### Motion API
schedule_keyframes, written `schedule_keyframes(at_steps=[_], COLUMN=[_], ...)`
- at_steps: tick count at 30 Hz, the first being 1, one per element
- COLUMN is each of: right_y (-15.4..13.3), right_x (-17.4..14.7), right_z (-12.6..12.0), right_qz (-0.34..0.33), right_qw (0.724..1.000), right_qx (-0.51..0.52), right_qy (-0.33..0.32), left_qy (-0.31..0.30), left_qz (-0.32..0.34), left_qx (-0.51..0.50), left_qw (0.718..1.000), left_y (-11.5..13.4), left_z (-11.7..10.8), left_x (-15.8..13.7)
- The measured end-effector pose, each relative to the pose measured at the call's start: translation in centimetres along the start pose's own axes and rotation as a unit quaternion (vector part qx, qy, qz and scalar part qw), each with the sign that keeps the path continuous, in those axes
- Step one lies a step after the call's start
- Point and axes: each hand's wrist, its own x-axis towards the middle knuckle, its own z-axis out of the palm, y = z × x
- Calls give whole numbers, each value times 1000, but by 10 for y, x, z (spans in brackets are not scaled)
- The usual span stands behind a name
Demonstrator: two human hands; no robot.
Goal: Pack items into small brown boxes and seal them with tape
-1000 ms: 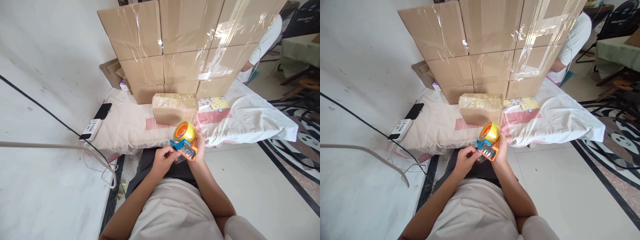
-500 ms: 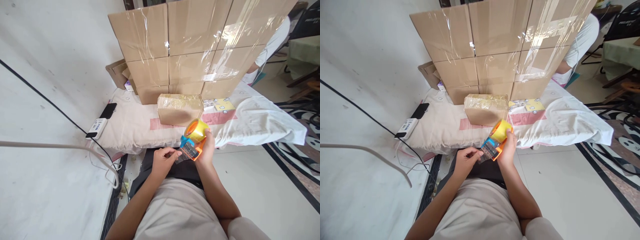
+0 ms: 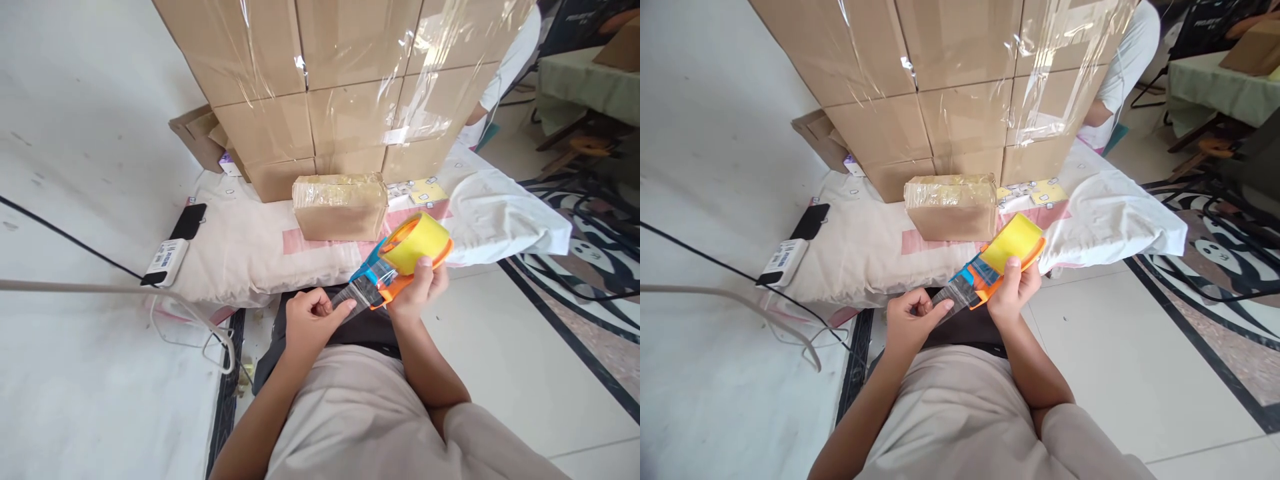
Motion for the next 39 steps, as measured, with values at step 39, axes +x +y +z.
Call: schedule_keyframes(at_steps=[39], right_y=[62], right_x=[68], right_z=[-14], right_qz=[56], right_qw=[993], right_qx=[-100], right_qy=[28], left_qy=[16], left_qz=[-10], left_qx=[-142], left_qw=[990], left_y=[-30], left_z=[4], left_x=[21])
